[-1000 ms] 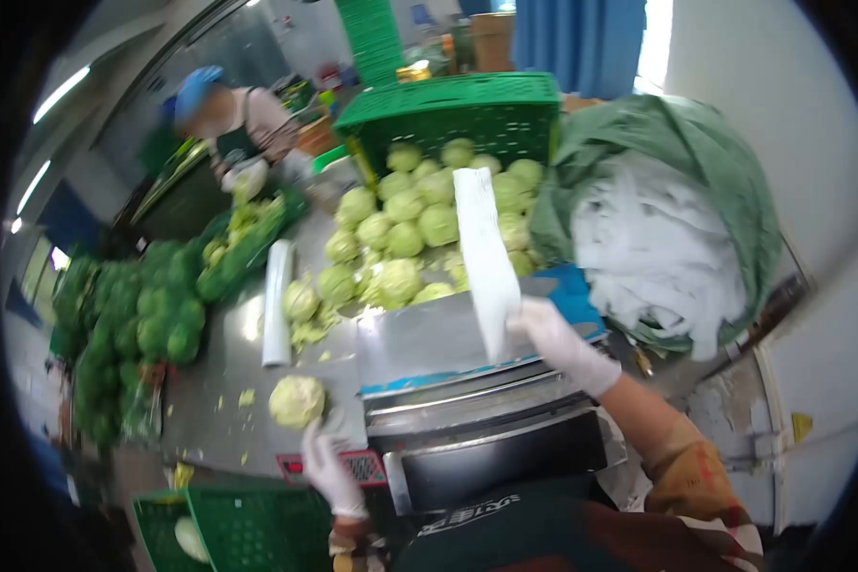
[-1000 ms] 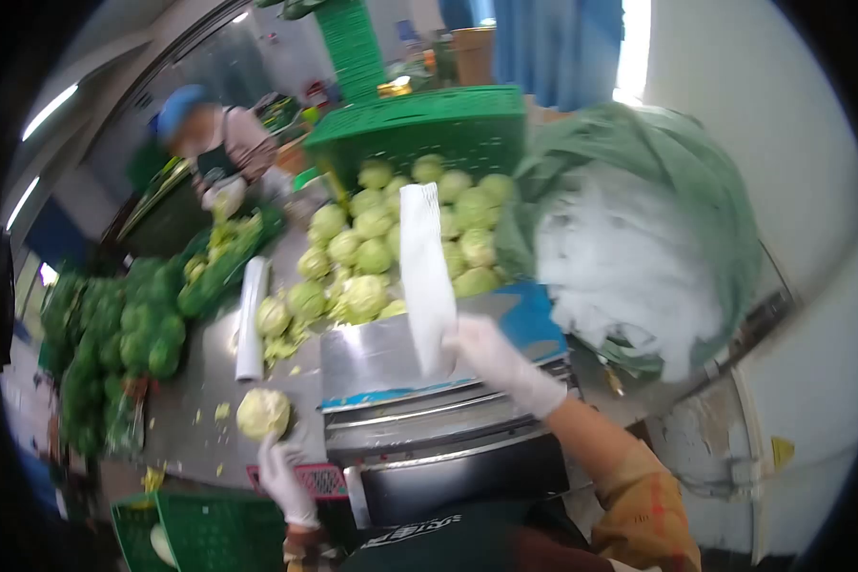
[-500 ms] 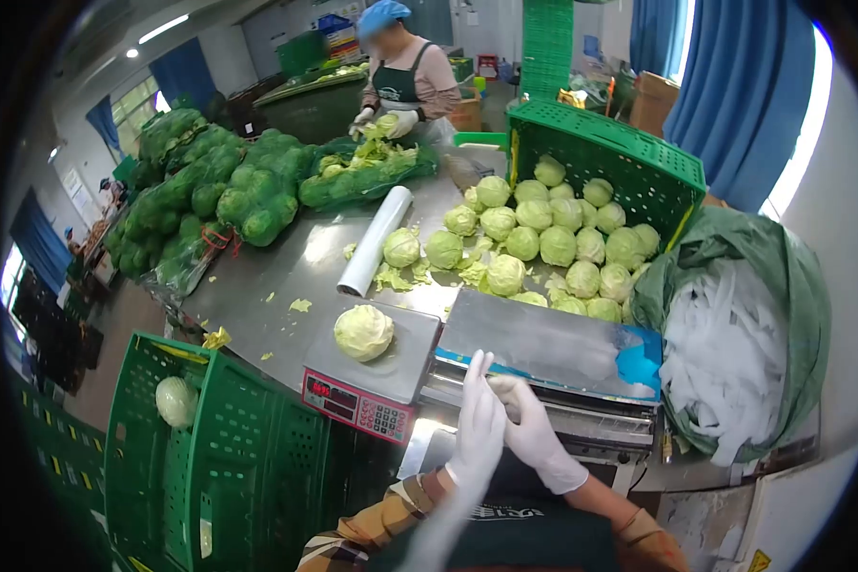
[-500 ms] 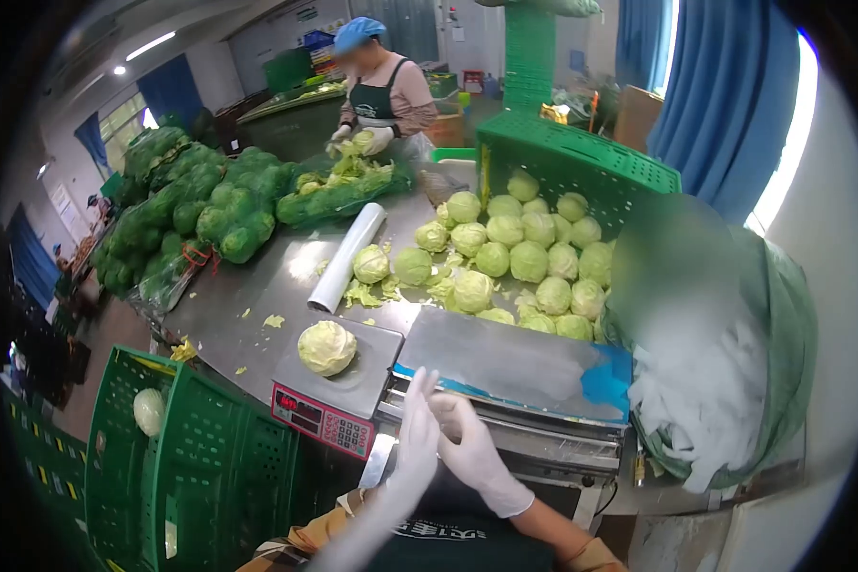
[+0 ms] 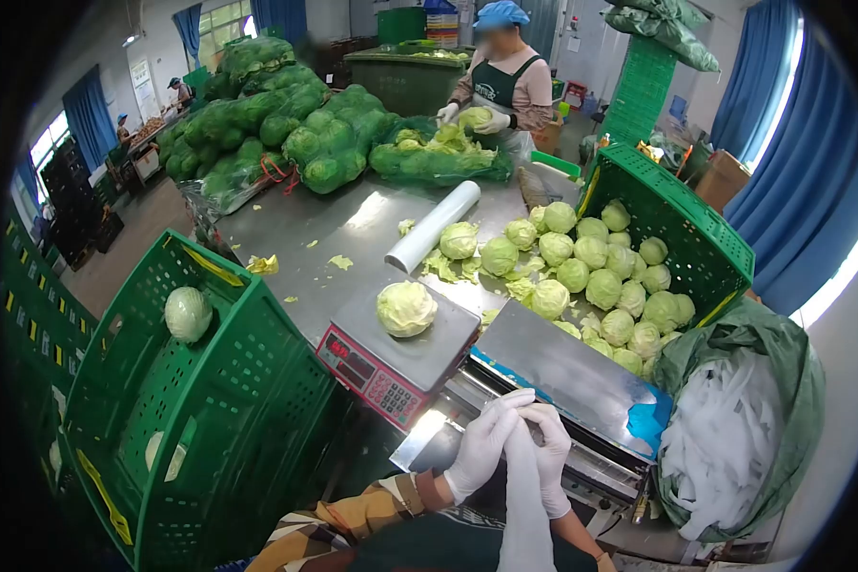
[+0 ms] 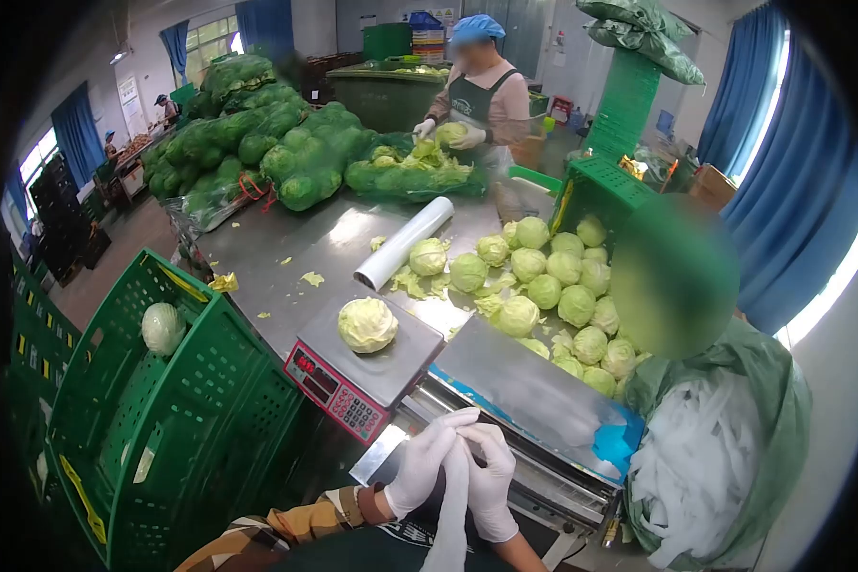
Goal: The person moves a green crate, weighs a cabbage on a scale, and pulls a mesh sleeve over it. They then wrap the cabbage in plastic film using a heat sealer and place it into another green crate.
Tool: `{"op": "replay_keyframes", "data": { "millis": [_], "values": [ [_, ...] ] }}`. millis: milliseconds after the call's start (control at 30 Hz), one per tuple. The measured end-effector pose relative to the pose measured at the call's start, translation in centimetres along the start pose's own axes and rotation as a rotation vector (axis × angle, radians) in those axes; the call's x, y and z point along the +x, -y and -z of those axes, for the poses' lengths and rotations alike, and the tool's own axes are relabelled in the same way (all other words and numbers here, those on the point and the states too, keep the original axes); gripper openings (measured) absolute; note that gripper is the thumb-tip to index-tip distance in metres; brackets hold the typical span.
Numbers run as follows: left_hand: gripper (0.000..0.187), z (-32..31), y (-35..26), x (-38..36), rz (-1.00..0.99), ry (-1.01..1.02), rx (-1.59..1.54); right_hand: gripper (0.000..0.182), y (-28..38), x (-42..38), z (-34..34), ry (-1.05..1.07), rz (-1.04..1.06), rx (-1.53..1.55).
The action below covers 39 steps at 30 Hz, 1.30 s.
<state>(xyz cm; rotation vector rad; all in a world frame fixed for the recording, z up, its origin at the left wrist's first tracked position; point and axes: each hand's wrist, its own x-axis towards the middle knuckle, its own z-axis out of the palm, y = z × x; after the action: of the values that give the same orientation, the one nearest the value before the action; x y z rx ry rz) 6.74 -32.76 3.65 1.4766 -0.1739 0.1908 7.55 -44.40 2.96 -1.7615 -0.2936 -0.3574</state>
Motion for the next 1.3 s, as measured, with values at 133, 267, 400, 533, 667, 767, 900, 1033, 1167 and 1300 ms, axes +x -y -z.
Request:
{"op": "replay_keyframes", "data": {
  "millis": [133, 267, 400, 533, 667, 767, 900, 1033, 1167, 1300],
  "values": [
    [0.044, 0.4, 0.0, -0.4, 0.169, -0.020, -0.242, 0.010, -0.7, 0.0, -0.5, -0.044, 0.069, 0.020],
    [0.044, 0.8, 0.2, -0.5, 0.144, 0.018, -0.266, 0.006, 0.3, 0.9, 0.4, -0.126, -0.229, 0.215],
    [0.042, 1.1, 2.6, -1.5, 0.207, 0.036, -0.326, 0.024, -0.6, 2.3, 1.2, -0.208, -0.440, 0.802],
    [0.037, 2.9, -0.3, 0.5, 0.444, -0.029, -0.855, 0.030, 1.0, 1.6, 0.6, -0.136, -0.592, 0.686],
    [0.023, 5.9, 0.8, 1.9, 0.184, 0.127, -1.124, 0.026, -0.1, 0.8, 1.1, 0.530, -0.770, 0.849],
    [0.024, 7.1, -1.3, 3.2, 0.415, 0.047, -0.986, 0.022, 0.0, 2.6, 1.5, 0.511, -0.766, 0.499],
    [0.029, 5.9, -0.8, 2.5, 0.428, 0.066, -0.738, 0.024, -1.7, 3.4, 1.1, 0.497, -0.582, 0.328],
    [0.032, 7.5, -0.2, 2.1, 0.479, 0.101, -0.662, 0.045, -2.1, 3.2, -1.0, 0.366, -0.402, 0.216],
    [0.034, 7.9, -0.2, 2.7, 0.535, 0.098, -1.069, 0.037, 0.7, 3.9, -2.2, 0.158, -0.837, 1.191],
    [0.029, 9.4, 1.1, 3.8, 0.541, 0.213, -1.277, 0.035, -0.2, 3.4, -1.3, 0.639, -0.219, 0.217]
  ]
}}
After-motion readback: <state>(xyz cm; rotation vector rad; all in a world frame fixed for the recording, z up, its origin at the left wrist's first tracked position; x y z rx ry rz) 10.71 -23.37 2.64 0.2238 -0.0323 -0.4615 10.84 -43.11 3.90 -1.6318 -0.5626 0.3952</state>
